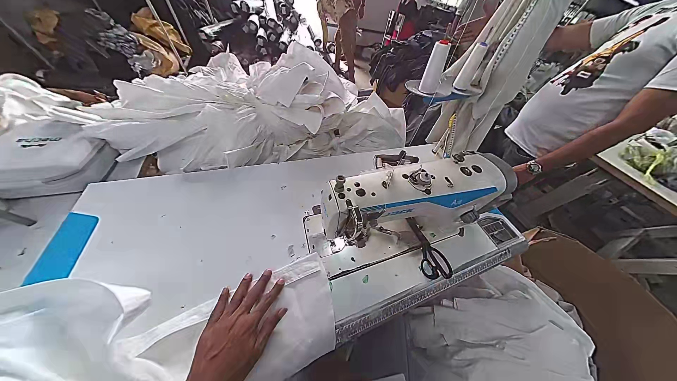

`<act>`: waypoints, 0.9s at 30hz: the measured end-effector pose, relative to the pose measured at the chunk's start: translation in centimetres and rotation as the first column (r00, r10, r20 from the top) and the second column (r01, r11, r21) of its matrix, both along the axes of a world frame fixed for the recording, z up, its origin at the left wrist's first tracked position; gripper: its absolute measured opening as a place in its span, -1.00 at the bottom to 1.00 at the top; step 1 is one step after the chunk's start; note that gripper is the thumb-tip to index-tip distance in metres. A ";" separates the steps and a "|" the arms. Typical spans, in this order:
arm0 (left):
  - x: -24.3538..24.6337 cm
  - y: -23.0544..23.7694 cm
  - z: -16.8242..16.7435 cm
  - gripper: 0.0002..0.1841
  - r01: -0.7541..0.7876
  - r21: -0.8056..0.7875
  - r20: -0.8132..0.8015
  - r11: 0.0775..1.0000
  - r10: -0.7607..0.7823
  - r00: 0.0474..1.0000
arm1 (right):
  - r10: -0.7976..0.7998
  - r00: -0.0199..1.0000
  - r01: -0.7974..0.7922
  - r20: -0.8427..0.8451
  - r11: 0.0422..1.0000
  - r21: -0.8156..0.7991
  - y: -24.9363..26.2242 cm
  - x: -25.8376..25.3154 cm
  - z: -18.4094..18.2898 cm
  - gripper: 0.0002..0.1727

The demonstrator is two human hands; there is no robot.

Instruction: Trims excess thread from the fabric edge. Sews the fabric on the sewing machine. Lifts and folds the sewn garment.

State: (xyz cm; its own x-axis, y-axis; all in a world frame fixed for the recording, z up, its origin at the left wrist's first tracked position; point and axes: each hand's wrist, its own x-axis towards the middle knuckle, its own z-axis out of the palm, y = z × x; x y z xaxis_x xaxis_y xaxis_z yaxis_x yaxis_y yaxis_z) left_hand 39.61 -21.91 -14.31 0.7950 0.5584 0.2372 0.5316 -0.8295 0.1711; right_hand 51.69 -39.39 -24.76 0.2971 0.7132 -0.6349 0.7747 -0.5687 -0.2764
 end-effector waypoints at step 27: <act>7.7 1.1 2.4 -0.47 0.262 -0.321 0.211 0.910 -0.201 0.957 | -0.446 0.820 0.546 -0.358 0.425 0.722 2.9 10.4 13.0 -0.49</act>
